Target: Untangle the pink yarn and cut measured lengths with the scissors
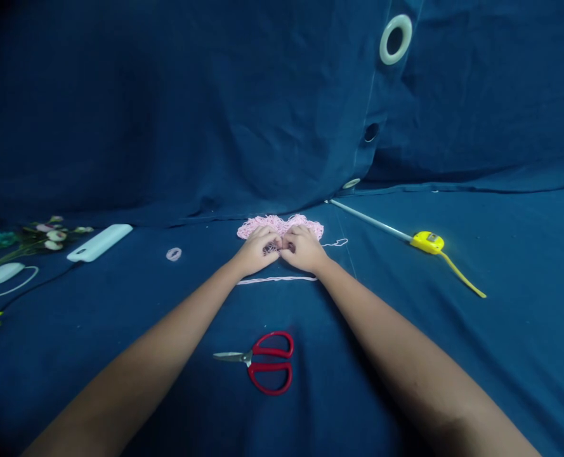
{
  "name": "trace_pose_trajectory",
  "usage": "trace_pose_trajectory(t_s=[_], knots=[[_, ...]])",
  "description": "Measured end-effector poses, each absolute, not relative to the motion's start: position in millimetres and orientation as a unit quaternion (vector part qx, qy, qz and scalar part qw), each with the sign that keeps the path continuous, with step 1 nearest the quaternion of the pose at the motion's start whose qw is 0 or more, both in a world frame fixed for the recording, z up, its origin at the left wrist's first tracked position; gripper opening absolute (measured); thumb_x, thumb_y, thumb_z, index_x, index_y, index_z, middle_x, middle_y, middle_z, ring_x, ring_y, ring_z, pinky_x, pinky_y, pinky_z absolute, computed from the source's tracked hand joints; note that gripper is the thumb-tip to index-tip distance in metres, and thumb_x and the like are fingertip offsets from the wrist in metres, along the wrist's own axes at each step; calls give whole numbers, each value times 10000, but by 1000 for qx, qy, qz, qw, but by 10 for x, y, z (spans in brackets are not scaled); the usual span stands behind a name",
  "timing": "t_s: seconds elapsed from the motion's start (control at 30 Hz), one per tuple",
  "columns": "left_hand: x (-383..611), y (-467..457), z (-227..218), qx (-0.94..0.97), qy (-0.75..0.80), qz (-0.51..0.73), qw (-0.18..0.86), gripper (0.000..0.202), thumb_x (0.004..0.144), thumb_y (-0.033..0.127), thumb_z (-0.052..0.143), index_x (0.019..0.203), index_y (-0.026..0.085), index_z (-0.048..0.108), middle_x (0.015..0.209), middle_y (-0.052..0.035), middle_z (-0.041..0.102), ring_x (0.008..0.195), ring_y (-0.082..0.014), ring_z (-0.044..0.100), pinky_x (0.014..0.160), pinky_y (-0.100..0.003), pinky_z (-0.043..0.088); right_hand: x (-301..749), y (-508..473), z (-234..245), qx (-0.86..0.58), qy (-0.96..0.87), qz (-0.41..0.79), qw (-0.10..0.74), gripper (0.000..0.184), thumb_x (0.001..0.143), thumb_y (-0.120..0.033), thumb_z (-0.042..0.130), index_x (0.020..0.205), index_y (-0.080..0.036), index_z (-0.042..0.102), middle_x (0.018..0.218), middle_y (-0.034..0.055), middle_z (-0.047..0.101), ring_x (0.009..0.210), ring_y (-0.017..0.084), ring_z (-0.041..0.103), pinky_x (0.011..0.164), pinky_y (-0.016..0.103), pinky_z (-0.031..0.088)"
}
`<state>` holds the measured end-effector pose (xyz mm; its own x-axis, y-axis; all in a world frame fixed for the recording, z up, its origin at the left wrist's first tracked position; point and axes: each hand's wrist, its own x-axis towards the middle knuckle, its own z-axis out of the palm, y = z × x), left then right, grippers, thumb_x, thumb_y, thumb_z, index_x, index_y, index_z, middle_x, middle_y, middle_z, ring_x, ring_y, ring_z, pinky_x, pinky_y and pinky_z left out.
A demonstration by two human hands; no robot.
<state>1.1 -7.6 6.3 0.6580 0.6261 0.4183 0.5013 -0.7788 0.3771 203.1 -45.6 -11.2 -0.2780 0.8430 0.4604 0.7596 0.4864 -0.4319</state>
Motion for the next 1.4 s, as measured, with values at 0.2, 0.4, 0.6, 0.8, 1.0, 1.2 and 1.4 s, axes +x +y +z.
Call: trace_pose_trajectory(t_s=[0.2,0.4,0.6,0.8,1.0,1.2,1.4], knots=[[6,-26,33,899,311,285,120,89,898,218,656,813,234,679,957,-33,660,1040,-256,594,990,-422,492,2052,-433,-142,-488,-805,64,331,84,844,-263,698,786,-229,647,986,50,651,1049,263,559,996,413,417],[-17,30,43,871,346,319,141,130,933,175,553,816,221,586,936,-34,644,991,-234,596,962,-383,498,2060,-422,-140,-535,-763,57,357,132,883,-254,628,759,-226,590,898,41,649,947,246,562,935,401,414],[-24,85,9,825,417,360,128,154,931,150,477,804,227,517,906,-41,648,934,-227,598,899,-355,475,2048,-406,-135,-617,-703,9,353,198,921,-278,574,732,-216,582,906,76,689,981,274,578,935,426,382],[-97,137,-4,718,472,453,240,183,955,227,432,810,230,544,785,1,624,798,-197,603,757,-298,456,2031,-442,-138,-694,-644,-55,316,185,930,-294,542,826,-191,656,1013,134,704,1032,326,559,934,463,368],[-60,110,7,778,462,395,160,264,940,227,462,690,219,547,848,-49,670,907,-239,624,882,-358,474,2036,-465,-113,-558,-752,-16,349,261,904,-272,610,1144,-213,691,1203,114,662,1117,303,554,1002,434,408],[4,17,-18,827,481,288,39,50,887,277,677,926,246,685,1089,-59,730,1127,-293,628,1034,-431,442,2038,-464,-103,-516,-799,22,307,156,949,-279,580,910,-216,716,1005,84,668,1023,276,568,985,420,428],[-42,7,32,824,496,273,-13,249,959,371,637,1165,250,708,1265,-102,693,1209,-333,594,1038,-475,449,2025,-466,-116,-566,-772,3,288,301,951,-310,597,1213,-220,712,1239,116,660,1177,324,543,1046,482,402]])
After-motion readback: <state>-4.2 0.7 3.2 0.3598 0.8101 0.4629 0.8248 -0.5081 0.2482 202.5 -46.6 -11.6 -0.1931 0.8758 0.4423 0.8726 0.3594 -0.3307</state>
